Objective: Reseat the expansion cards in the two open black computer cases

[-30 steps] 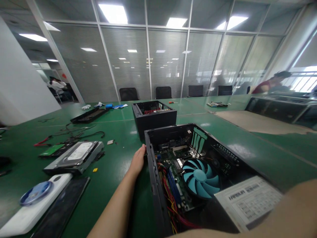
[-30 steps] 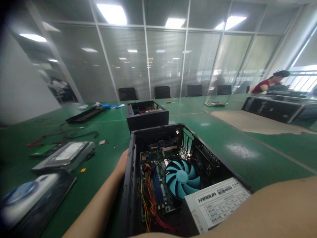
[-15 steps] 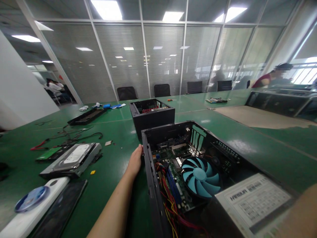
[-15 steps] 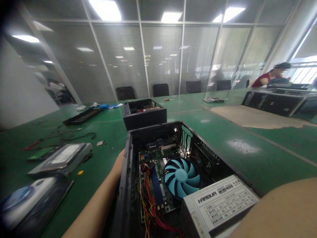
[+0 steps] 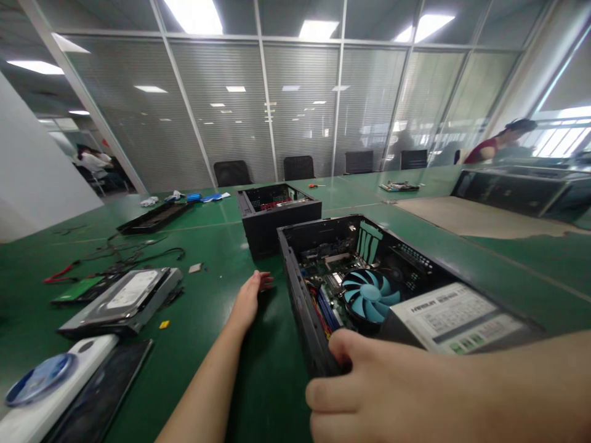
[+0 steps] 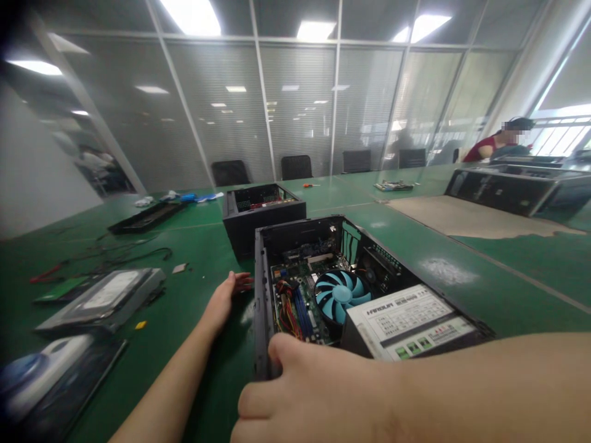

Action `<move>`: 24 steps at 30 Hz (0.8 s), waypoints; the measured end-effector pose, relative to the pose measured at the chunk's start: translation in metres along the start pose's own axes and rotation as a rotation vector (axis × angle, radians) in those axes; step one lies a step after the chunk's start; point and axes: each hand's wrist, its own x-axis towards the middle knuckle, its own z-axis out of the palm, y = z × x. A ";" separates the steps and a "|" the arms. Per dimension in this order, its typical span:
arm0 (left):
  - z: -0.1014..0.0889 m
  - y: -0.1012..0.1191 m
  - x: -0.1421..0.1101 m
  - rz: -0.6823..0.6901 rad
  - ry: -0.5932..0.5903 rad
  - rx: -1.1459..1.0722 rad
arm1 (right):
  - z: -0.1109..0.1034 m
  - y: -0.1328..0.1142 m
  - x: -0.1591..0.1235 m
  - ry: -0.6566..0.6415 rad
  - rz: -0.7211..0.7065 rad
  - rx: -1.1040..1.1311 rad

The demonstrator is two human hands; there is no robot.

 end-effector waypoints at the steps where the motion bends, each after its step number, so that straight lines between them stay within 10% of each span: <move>1: 0.000 0.000 0.000 -0.002 -0.001 0.006 | 0.001 0.004 -0.004 -0.003 0.028 0.011; 15: 0.004 0.010 -0.007 0.013 -0.039 0.139 | 0.020 0.087 -0.071 -0.130 0.079 -0.096; 24: 0.002 0.009 -0.007 0.026 -0.046 0.143 | 0.021 0.096 -0.090 -0.096 0.063 -0.107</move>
